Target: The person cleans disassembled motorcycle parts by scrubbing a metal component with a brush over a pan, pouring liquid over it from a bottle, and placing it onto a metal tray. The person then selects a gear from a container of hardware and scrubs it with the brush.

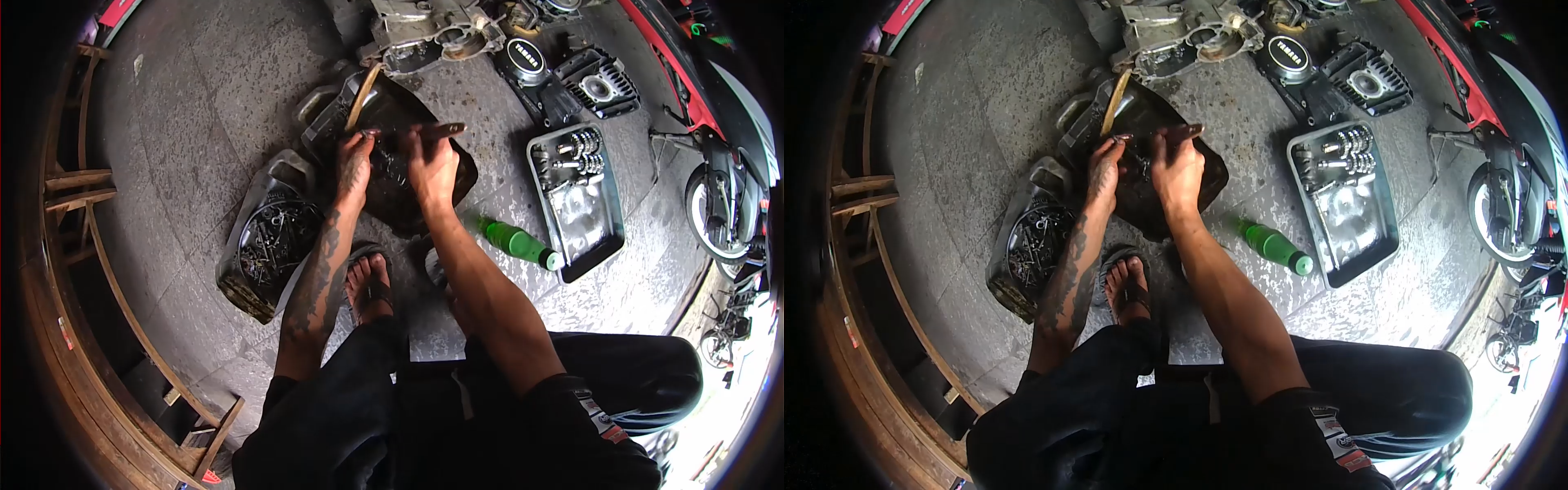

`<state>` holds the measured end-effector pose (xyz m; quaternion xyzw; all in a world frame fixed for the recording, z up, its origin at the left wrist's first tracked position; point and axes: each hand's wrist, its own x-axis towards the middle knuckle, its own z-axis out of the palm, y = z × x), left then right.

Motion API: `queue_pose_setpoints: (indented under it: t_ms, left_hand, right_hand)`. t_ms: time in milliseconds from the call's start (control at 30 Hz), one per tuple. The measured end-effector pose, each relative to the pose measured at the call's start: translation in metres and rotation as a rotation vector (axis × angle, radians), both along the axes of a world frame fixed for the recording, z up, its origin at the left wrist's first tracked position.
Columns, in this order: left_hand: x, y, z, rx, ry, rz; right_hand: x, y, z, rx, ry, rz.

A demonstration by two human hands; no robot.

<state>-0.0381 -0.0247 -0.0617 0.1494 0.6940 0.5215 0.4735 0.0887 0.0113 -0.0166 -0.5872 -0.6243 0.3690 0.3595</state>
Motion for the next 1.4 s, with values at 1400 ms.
queue_pose_setpoints:
  t_ms: [1400]
  left_hand:
    - [0.000, -0.007, 0.003, 0.385, -0.222, 0.075]
  right_hand:
    - [-0.020, 0.009, 0.031, -0.022, 0.269, 0.079]
